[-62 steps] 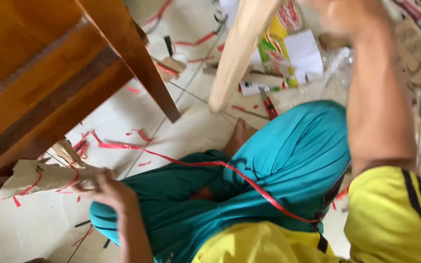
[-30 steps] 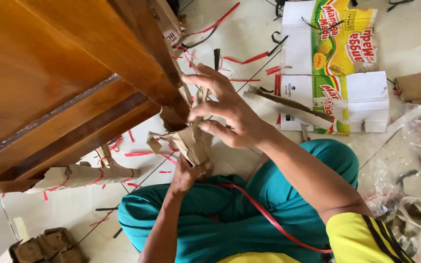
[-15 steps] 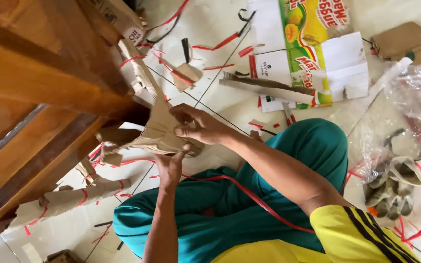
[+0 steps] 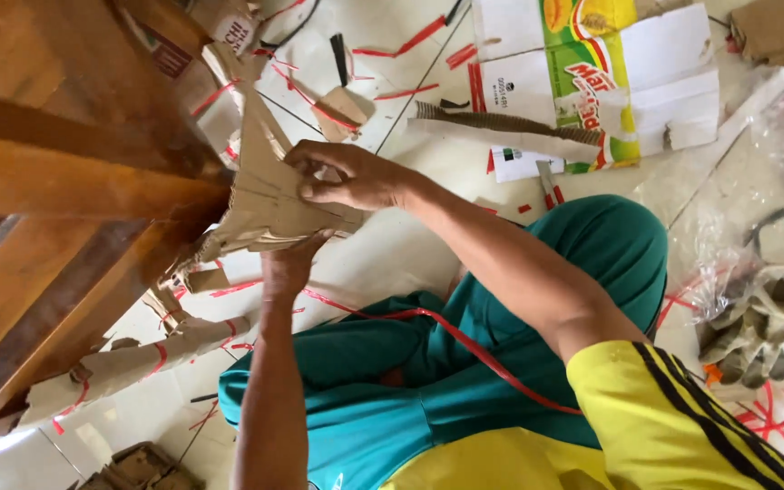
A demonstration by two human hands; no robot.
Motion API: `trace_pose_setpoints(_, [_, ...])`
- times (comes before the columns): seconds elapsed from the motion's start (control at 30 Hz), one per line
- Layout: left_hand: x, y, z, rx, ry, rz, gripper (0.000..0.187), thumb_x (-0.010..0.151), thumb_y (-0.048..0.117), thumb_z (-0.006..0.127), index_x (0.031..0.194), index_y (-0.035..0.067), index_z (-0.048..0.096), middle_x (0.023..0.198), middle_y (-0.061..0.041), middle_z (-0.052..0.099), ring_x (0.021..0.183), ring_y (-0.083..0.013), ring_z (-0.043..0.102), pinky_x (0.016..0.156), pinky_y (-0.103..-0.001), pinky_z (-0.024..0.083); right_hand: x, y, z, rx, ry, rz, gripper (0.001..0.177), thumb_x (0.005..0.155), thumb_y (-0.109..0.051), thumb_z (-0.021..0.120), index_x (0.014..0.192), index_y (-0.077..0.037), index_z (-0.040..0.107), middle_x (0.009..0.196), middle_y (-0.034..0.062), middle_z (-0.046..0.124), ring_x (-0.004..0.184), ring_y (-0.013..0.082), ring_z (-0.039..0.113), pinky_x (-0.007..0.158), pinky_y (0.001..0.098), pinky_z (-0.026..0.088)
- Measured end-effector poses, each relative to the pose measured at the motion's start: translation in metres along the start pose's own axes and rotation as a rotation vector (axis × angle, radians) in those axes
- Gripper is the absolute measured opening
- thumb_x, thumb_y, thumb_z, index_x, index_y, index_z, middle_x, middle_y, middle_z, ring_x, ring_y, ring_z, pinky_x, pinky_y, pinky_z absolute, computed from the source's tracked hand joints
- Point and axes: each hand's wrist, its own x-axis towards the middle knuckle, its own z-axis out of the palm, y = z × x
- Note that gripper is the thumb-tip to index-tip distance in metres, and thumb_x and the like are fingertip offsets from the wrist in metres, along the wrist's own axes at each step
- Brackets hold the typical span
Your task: Wrapping wooden chair legs with cardboard and securing them with red plastic string for protection.
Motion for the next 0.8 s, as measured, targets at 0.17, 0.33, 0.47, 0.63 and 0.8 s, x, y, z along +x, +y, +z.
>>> trace_pose_setpoints(0.17, [0.021,0.049,-0.012,-0.017,-0.243,-0.306,0.032,0.082,0.034,0.092,0.103,0.012,0.081,0.102,-0.012,0.077,0.101,-0.0330,0.072,0.090,-0.046,0.059,0.000,0.041,0.023,-0.339,0.313,-0.156,0.056,0.098,-0.009,0.073,0.148,-0.010,0.048,0.142,0.0234,0.057,0.133,0.0470,0.055,0.113,0.0628,0.044])
trace_pose_setpoints(0.33, [0.020,0.014,0.011,0.132,-0.163,-0.352,0.071,0.067,0.045,0.096,0.126,0.015,0.071,0.116,-0.007,0.073,0.112,-0.0303,0.065,0.091,-0.053,0.053,-0.023,0.092,0.093,-0.036,0.396,-0.070,0.097,0.076,-0.006,0.068,0.163,-0.015,0.027,0.159,0.0219,0.038,0.147,0.0465,0.039,0.121,0.0634,0.030])
trace_pose_setpoints(0.47, [0.020,0.011,0.014,0.052,-0.153,-0.310,0.060,0.071,0.038,0.090,0.121,0.012,0.070,0.110,-0.007,0.071,0.105,-0.0276,0.062,0.086,-0.049,0.052,-0.005,0.107,0.096,-0.004,0.378,0.084,0.099,0.075,-0.015,0.069,0.164,-0.026,0.028,0.160,0.0093,0.042,0.147,0.0350,0.043,0.124,0.0550,0.030])
trace_pose_setpoints(0.63, [0.033,0.011,0.005,-0.020,-0.129,-0.239,0.047,0.075,0.028,0.082,0.114,0.008,0.068,0.103,-0.007,0.069,0.096,-0.0242,0.059,0.078,-0.044,0.049,0.006,0.082,0.084,-0.058,0.352,0.082,0.102,0.071,-0.016,0.077,0.161,-0.023,0.029,0.152,0.0186,0.050,0.141,0.0420,0.049,0.121,0.0545,0.038])
trace_pose_setpoints(0.8, [0.026,0.005,0.003,-0.112,-0.098,-0.203,0.034,0.080,0.019,0.075,0.108,0.003,0.067,0.096,-0.006,0.067,0.087,-0.0209,0.055,0.071,-0.040,0.047,0.016,0.083,0.084,-0.112,0.373,0.037,0.107,0.069,-0.029,0.093,0.157,-0.013,0.035,0.146,0.0248,0.052,0.135,0.0476,0.052,0.117,0.0581,0.041])
